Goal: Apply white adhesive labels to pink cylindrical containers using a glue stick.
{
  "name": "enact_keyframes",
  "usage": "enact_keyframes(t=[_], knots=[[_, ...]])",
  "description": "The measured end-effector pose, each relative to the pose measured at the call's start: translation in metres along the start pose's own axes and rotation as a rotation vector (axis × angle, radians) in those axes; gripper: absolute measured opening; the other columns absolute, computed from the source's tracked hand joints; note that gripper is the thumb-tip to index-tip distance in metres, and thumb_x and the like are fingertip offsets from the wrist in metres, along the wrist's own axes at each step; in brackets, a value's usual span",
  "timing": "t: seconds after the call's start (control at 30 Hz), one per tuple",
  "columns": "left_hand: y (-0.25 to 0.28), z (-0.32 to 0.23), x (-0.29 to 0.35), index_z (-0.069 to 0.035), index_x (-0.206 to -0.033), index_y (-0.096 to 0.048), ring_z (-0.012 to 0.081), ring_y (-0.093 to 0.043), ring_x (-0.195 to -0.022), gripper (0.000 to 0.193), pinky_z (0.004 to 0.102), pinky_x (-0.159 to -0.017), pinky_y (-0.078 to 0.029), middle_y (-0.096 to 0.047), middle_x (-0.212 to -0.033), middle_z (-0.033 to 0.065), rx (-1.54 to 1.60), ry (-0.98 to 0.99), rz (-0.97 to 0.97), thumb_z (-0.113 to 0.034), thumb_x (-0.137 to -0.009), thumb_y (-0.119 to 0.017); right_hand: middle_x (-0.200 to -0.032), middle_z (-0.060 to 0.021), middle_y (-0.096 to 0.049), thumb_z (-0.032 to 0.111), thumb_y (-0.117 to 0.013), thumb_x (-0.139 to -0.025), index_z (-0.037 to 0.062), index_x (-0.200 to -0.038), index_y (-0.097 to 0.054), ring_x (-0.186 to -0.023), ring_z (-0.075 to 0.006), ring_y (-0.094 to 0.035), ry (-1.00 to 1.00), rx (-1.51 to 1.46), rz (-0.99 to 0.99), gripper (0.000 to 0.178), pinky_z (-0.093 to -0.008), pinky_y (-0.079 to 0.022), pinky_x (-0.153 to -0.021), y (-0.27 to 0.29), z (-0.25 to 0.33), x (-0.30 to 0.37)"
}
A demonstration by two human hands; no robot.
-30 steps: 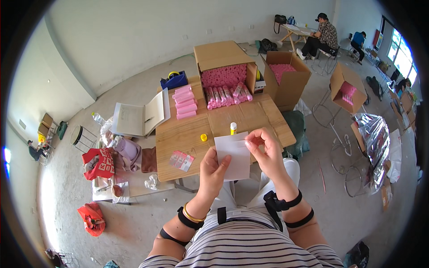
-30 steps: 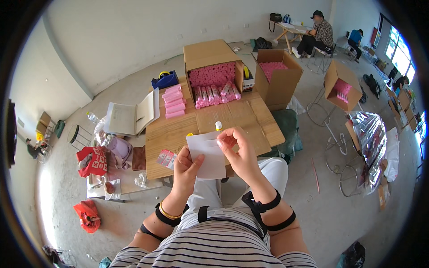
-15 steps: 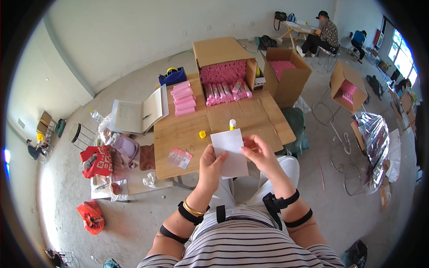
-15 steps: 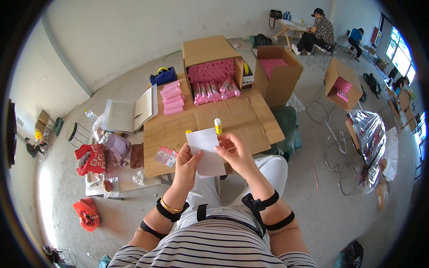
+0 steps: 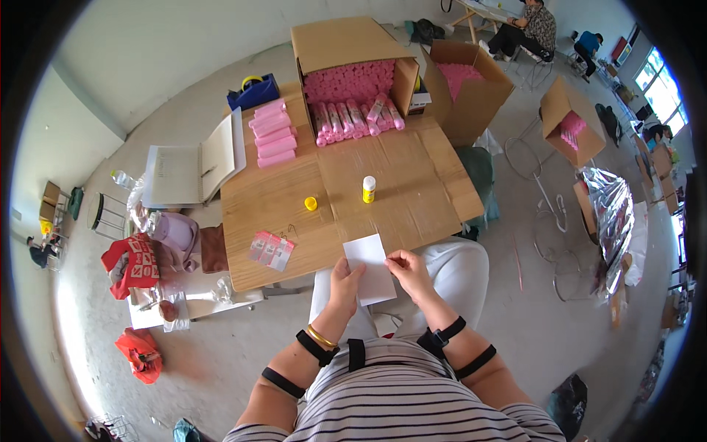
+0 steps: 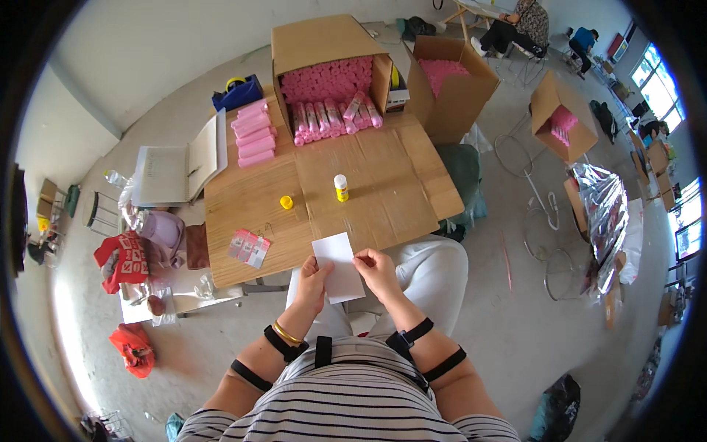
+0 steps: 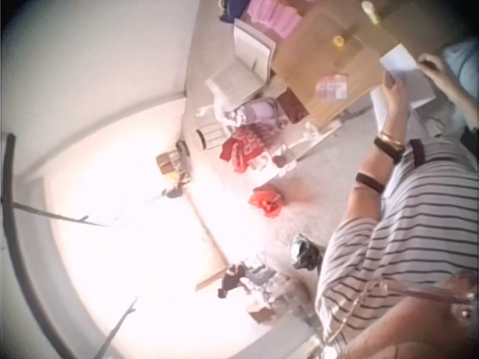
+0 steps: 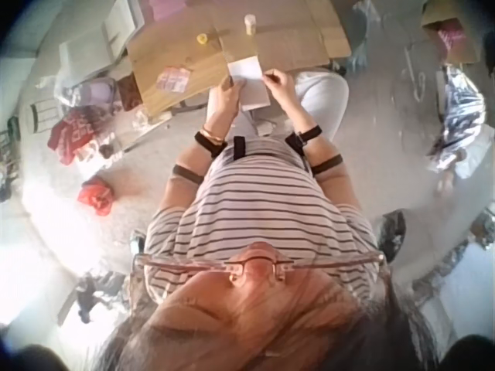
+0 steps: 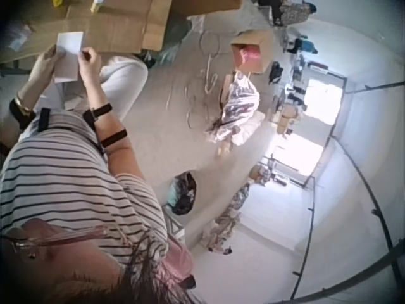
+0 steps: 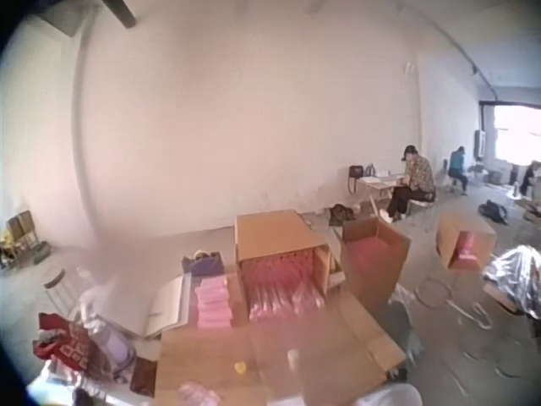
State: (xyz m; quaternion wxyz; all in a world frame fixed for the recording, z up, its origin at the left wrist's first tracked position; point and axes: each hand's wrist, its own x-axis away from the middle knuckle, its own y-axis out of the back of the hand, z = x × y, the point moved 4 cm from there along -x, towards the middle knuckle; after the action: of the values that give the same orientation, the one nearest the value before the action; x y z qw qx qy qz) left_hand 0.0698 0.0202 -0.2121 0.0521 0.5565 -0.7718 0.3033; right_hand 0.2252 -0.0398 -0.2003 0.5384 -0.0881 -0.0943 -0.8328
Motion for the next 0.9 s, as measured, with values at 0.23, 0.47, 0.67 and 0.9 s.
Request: enact_keyframes(t=[0.23,0.47,0.67,0.9], knots=[[0.002,0.010,-0.024,0.001,-0.121,-0.050,0.0161,-0.061,-0.099,0.033,0.0297,-0.085,-0.049,-0.064,-0.111,0.0112,0.016,0.136,-0.002,0.002,-0.089,-0.057,-0.078,-0.0018,-0.066,0.010,-0.068,-0.086,0.0002,-0.088,-0.066,-0.071,-0.0069,-0.059,-0.005,0.191,-0.064,0.010,-0.0217,-0.047,-0.065,0.009,-0.027,-0.035],[0.031,-0.002,-0.032,-0.003,-0.129,-0.047,0.0189,-0.059,-0.109,0.041,0.0319,-0.091,-0.049,-0.057,-0.127,0.0111,-0.277,0.005,0.061,-0.007,-0.091,-0.062,-0.073,-0.0026,-0.066,0.011,-0.068,-0.085,-0.0011,-0.086,-0.067,-0.067,-0.0068,-0.058,-0.026,0.139,-0.100,0.012,-0.0228,-0.047,-0.063,0.018,-0.035,-0.060],[0.023,-0.020,-0.014,-0.003,-0.120,-0.052,0.0215,-0.059,-0.109,0.038,0.0342,-0.088,-0.049,-0.060,-0.122,0.0093,-0.690,-0.092,0.229,-0.013,-0.087,-0.068,-0.074,-0.0008,-0.065,0.012,-0.069,-0.085,0.0000,-0.087,-0.067,-0.068,-0.0068,-0.058,-0.068,0.102,-0.157,0.013,-0.0221,-0.046,-0.063,0.040,-0.044,-0.072],[-0.010,-0.035,-0.008,-0.003,-0.114,-0.057,0.0347,-0.056,-0.107,0.036,0.0401,-0.089,-0.047,-0.062,-0.110,0.0150,-1.003,-0.377,0.361,-0.016,-0.083,-0.068,-0.082,-0.0024,-0.066,0.010,-0.069,-0.084,0.0001,-0.092,-0.067,-0.075,-0.0087,-0.059,-0.125,0.067,-0.446,0.013,-0.0221,-0.045,-0.069,0.144,-0.024,-0.066]])
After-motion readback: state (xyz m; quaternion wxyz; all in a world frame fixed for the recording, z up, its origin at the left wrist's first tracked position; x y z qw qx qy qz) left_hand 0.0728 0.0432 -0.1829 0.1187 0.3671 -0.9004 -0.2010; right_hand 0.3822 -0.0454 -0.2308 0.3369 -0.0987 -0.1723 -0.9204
